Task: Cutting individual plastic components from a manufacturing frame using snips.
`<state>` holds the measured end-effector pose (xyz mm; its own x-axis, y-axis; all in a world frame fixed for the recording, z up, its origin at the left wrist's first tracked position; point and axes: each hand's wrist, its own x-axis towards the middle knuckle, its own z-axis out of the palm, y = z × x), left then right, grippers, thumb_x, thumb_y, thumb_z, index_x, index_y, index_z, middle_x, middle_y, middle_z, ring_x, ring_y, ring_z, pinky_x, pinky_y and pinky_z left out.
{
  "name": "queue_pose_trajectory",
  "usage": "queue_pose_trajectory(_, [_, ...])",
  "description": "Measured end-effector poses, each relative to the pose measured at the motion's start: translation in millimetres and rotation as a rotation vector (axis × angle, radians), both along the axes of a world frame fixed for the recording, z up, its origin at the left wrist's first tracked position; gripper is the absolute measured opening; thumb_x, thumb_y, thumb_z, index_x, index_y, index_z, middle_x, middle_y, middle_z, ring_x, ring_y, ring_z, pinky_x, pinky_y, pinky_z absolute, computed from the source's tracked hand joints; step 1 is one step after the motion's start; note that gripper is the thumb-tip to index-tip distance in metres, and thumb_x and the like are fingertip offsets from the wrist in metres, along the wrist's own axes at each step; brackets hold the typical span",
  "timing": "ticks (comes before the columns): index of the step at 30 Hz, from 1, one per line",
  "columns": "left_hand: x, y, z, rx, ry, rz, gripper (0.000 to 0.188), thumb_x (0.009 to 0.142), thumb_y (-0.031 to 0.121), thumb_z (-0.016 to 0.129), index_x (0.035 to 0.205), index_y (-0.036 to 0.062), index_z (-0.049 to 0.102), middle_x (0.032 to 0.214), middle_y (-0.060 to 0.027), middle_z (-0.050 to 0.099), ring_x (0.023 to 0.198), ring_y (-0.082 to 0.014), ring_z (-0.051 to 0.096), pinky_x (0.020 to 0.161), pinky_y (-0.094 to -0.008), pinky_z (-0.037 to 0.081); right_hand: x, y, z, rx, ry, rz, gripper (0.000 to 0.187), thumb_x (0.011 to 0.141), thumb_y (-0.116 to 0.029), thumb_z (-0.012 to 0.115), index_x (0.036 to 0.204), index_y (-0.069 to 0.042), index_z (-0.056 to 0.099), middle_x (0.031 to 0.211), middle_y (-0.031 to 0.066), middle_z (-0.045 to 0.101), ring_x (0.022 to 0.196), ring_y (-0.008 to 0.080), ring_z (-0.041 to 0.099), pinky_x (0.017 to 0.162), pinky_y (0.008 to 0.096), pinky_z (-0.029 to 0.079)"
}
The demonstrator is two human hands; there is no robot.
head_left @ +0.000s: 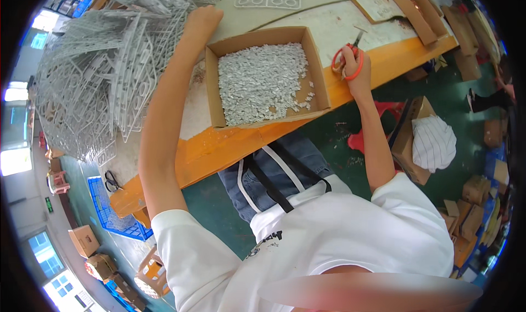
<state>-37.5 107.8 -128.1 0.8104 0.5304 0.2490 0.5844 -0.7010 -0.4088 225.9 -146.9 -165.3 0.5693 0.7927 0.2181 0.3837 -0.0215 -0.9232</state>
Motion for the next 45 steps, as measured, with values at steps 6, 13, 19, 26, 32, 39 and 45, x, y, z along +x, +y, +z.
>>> queue_pose_trajectory(6, [-7,-18,6,-0.113,-0.333,-0.168,0.009,0.075,0.013,0.053,0.071,0.0088,0.061,0.070,-0.0112,0.062,0.070,-0.0285,0.062,0.064,-0.0407,0.048,-7,-4,-1,-0.019,0.099,0.074,0.039,0.093,-0.022,0.041,0.059,-0.006,0.051,0.051,0.0010,0.050,0.045,0.0082,0.044,0.043,0.0240,0.033])
queue_pose_trajectory(13, [8,-99,63,-0.490,-0.419,-0.399,0.005,0.078,0.013,0.059,0.078,0.0092,0.062,0.075,-0.0102,0.063,0.074,-0.0289,0.062,0.065,-0.0375,0.048,17,-3,-35,0.174,0.407,0.082,0.034,0.092,-0.021,0.047,0.062,-0.007,0.052,0.053,0.0025,0.051,0.047,0.0077,0.048,0.044,0.0223,0.035])
queue_pose_trajectory(19, [-24,-112,68,-0.632,-0.488,-0.216,0.011,0.076,0.008,0.065,0.084,0.0035,0.060,0.074,-0.0095,0.063,0.069,-0.0259,0.062,0.062,-0.0341,0.048,-14,2,2,-0.002,0.058,0.069,0.039,0.090,-0.022,0.045,0.057,-0.003,0.054,0.048,0.0037,0.050,0.044,0.0108,0.046,0.045,0.0275,0.034])
queue_pose_trajectory(26, [-10,-129,55,-0.646,-0.422,-0.199,0.011,0.078,0.007,0.063,0.088,0.0044,0.061,0.080,-0.0091,0.064,0.072,-0.0254,0.061,0.065,-0.0337,0.047,2,-4,-11,-0.005,0.025,-0.007,0.037,0.088,-0.024,0.047,0.059,-0.002,0.056,0.047,0.0051,0.050,0.043,0.0107,0.047,0.044,0.0274,0.034])
queue_pose_trajectory(32, [8,-131,41,-0.701,-0.386,-0.257,0.014,0.077,0.007,0.064,0.091,0.0069,0.063,0.087,-0.0074,0.064,0.075,-0.0259,0.061,0.068,-0.0347,0.048,5,-3,-14,0.001,-0.022,-0.008,0.037,0.088,-0.023,0.048,0.059,-0.002,0.055,0.048,0.0048,0.051,0.044,0.0101,0.048,0.044,0.0262,0.035])
queue_pose_trajectory(39, [25,-138,21,-0.691,-0.291,-0.338,0.025,0.075,0.010,0.067,0.100,0.0133,0.067,0.096,-0.0051,0.060,0.081,-0.0247,0.062,0.073,-0.0359,0.048,5,-1,-13,-0.012,0.048,0.003,0.036,0.088,-0.024,0.050,0.061,0.000,0.056,0.050,0.0054,0.052,0.045,0.0102,0.049,0.045,0.0259,0.036])
queue_pose_trajectory(45, [28,-145,14,-0.721,-0.218,-0.310,0.024,0.075,0.016,0.068,0.099,0.0172,0.067,0.101,-0.0041,0.057,0.085,-0.0235,0.062,0.074,-0.0361,0.049,6,0,-14,-0.007,0.014,-0.009,0.036,0.088,-0.024,0.050,0.061,0.000,0.056,0.050,0.0057,0.053,0.047,0.0108,0.051,0.046,0.0266,0.037])
